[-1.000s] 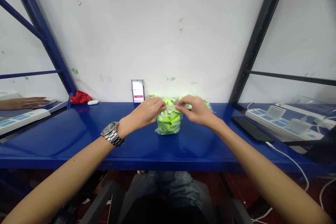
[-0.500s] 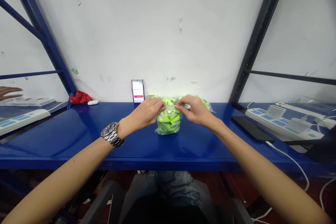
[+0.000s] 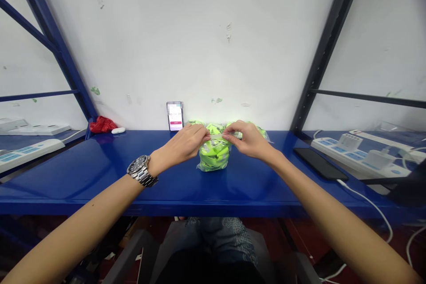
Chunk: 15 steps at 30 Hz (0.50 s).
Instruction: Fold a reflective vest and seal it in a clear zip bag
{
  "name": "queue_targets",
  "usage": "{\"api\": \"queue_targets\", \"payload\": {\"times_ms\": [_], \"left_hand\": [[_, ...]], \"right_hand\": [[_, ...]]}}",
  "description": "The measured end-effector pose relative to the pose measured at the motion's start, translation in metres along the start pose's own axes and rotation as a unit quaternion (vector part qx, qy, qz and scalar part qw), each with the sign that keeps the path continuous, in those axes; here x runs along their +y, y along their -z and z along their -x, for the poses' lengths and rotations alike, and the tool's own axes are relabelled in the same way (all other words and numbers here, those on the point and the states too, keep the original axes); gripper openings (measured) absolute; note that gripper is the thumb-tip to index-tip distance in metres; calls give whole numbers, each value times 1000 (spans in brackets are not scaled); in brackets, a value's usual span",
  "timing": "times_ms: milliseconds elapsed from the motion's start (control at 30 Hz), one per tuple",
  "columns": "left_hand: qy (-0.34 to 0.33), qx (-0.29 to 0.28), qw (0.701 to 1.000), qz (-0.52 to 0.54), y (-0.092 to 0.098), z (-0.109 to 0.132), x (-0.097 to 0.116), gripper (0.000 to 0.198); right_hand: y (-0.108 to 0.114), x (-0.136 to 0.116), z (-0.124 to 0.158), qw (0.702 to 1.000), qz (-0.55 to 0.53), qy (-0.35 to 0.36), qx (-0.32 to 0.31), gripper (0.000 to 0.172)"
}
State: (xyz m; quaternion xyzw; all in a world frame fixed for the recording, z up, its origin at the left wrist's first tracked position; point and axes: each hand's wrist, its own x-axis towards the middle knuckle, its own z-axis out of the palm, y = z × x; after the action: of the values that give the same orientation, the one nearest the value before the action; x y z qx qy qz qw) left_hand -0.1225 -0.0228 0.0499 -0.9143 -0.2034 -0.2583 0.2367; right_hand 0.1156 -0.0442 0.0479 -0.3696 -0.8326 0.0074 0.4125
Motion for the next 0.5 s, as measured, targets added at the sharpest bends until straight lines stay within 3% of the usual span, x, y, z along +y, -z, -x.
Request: {"api": "queue_targets", "payload": {"times_ms": [500], "left_hand": [[-2, 16, 1000, -4, 0, -2, 1, 21]], "right_hand": [[-2, -2, -1, 1000, 13, -10, 4, 7]]}}
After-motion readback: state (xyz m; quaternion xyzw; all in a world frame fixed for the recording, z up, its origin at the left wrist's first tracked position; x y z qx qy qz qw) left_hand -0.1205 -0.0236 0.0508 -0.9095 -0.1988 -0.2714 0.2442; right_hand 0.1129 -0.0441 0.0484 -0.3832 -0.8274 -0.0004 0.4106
